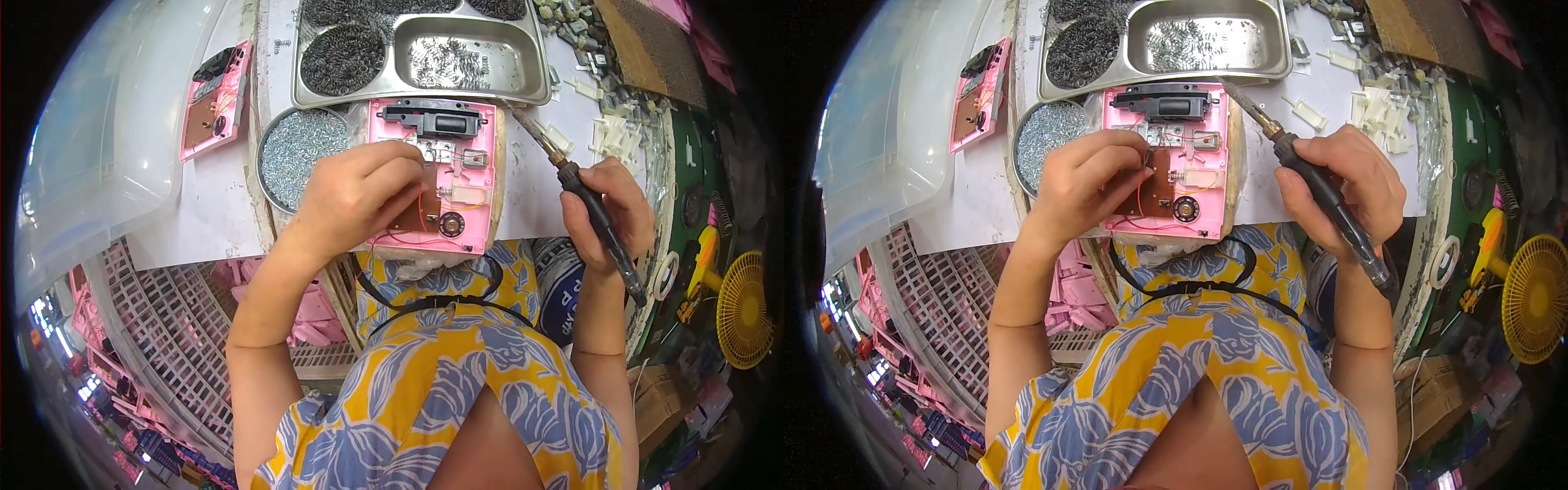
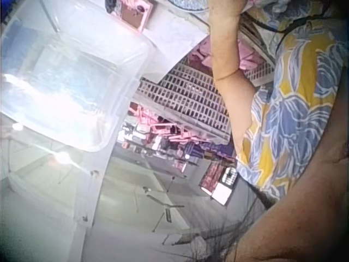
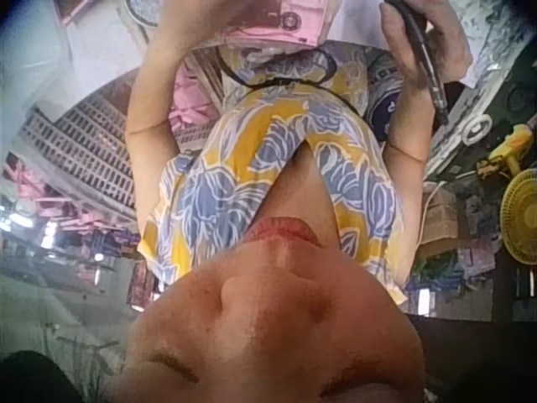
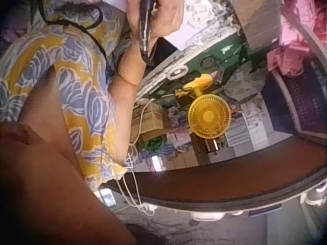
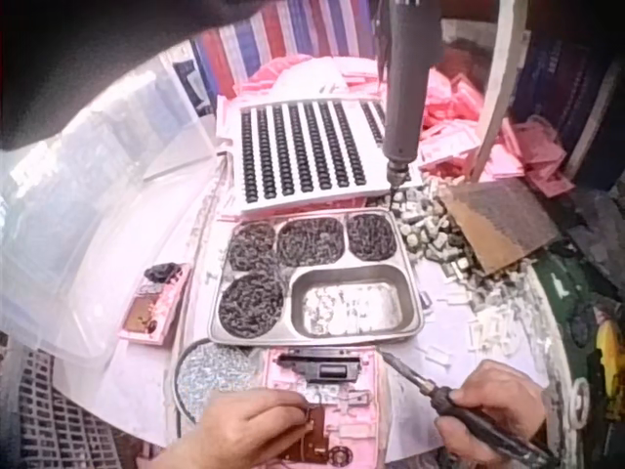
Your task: Assembling small electronic toy units by soldering internal wires, fitting components into a shell, and fastening screws.
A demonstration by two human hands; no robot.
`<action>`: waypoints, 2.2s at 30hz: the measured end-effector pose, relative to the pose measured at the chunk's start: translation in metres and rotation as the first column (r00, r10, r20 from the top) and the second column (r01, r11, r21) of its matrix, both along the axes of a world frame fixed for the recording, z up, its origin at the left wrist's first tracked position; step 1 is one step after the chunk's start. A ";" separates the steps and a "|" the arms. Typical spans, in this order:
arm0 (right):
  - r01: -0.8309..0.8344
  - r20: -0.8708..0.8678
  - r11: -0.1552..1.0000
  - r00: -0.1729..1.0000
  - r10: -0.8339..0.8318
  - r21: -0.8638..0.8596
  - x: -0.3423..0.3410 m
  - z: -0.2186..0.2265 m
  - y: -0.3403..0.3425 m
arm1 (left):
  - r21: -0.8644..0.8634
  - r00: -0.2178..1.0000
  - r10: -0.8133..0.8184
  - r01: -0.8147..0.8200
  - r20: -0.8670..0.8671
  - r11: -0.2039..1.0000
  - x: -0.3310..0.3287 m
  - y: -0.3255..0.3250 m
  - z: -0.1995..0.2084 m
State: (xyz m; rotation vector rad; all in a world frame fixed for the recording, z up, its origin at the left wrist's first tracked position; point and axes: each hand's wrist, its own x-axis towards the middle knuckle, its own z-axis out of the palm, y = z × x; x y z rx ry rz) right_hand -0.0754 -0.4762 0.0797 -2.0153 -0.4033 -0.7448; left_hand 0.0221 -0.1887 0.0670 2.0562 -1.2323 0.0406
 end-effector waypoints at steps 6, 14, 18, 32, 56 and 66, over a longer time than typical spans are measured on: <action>0.086 -0.251 0.971 0.967 -0.028 0.222 0.002 -0.002 0.024 | -0.272 0.730 0.014 -0.273 -0.683 0.923 -0.020 -0.002 -0.010; -0.029 -0.334 0.950 0.932 0.138 0.312 0.054 -0.001 0.080 | -0.353 0.218 -0.278 -0.605 -0.936 0.713 -0.017 -0.023 -0.006; -0.104 -0.317 0.961 0.930 0.185 0.256 0.059 -0.005 0.087 | -0.389 0.195 -0.343 -0.592 -0.919 0.706 -0.016 -0.024 -0.009; 0.081 0.090 0.997 0.993 -0.082 0.020 0.056 -0.015 0.091 | -0.243 0.803 0.413 -0.543 -0.429 0.804 -0.029 -0.042 -0.003; 0.020 -0.024 0.989 0.999 -0.024 -0.147 0.042 -0.013 0.077 | -0.168 0.407 0.076 -0.531 -0.910 0.830 -0.018 -0.006 0.001; 0.054 -0.103 0.999 0.993 -0.053 0.002 0.005 -0.036 0.069 | -0.099 0.923 0.362 -0.375 -0.128 0.922 -0.007 -0.038 -0.012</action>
